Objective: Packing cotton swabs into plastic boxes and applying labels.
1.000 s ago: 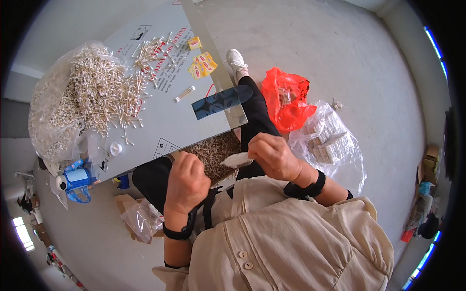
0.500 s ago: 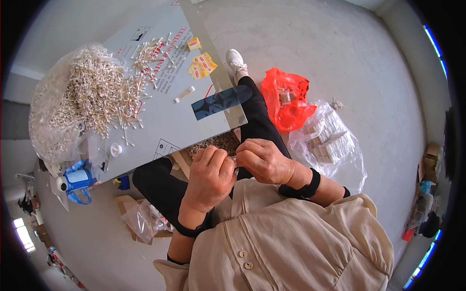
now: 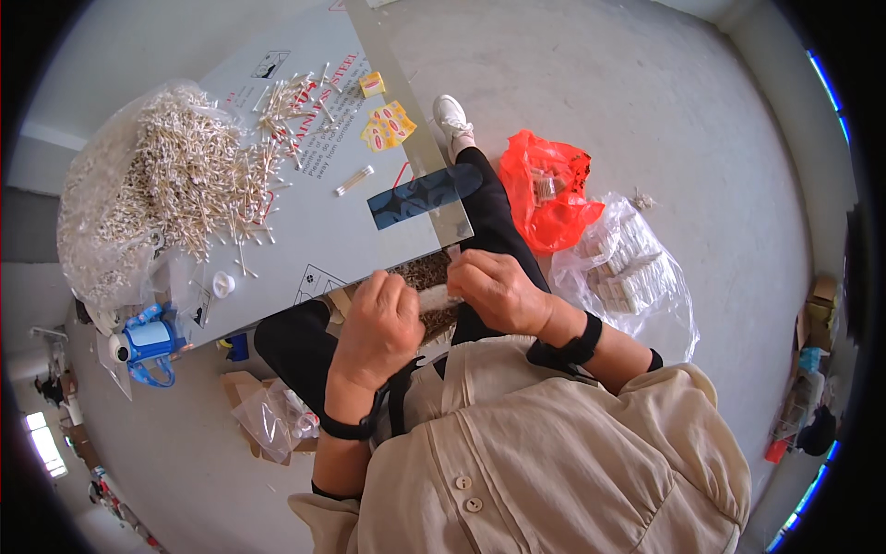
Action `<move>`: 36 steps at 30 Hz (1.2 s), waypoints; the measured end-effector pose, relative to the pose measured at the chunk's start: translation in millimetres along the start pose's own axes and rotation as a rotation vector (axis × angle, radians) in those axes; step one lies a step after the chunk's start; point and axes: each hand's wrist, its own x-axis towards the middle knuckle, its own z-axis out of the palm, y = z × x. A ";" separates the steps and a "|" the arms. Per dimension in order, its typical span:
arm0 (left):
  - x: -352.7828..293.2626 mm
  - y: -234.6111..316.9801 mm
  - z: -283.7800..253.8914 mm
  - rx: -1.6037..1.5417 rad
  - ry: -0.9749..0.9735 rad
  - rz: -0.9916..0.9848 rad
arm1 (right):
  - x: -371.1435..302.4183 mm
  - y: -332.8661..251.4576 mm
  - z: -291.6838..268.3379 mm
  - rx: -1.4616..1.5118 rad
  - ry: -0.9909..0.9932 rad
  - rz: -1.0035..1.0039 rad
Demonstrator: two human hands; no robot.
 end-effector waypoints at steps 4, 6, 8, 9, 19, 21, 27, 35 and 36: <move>14.2 -33.0 10.6 0.101 0.104 -0.010 | 19.3 24.1 13.1 -0.111 0.079 -0.045; 19.1 -44.8 19.2 0.170 0.212 -0.005 | 24.4 38.7 20.5 -0.175 0.084 -0.071; 10.2 -56.8 42.5 0.190 0.178 -0.008 | 22.1 51.8 29.3 -0.289 0.034 -0.098; 5.6 -62.3 54.8 0.211 0.146 -0.009 | 15.6 61.1 36.6 -0.288 0.034 -0.099; -12.4 -62.5 77.5 -0.022 -0.066 -0.259 | -17.4 79.9 54.0 -0.208 -0.043 0.358; -8.8 -58.2 74.1 -0.044 -0.015 -0.304 | -18.3 75.9 53.4 0.040 -0.113 0.811; -12.5 -52.4 99.9 -0.030 -0.244 -0.291 | -7.6 71.8 63.7 0.628 -0.094 1.427; -8.4 -59.4 100.4 -0.126 -0.201 -0.313 | -10.0 81.5 86.2 0.987 0.138 1.606; -10.4 -61.5 103.7 -0.123 -0.204 -0.312 | -9.2 80.0 88.9 0.998 0.202 1.626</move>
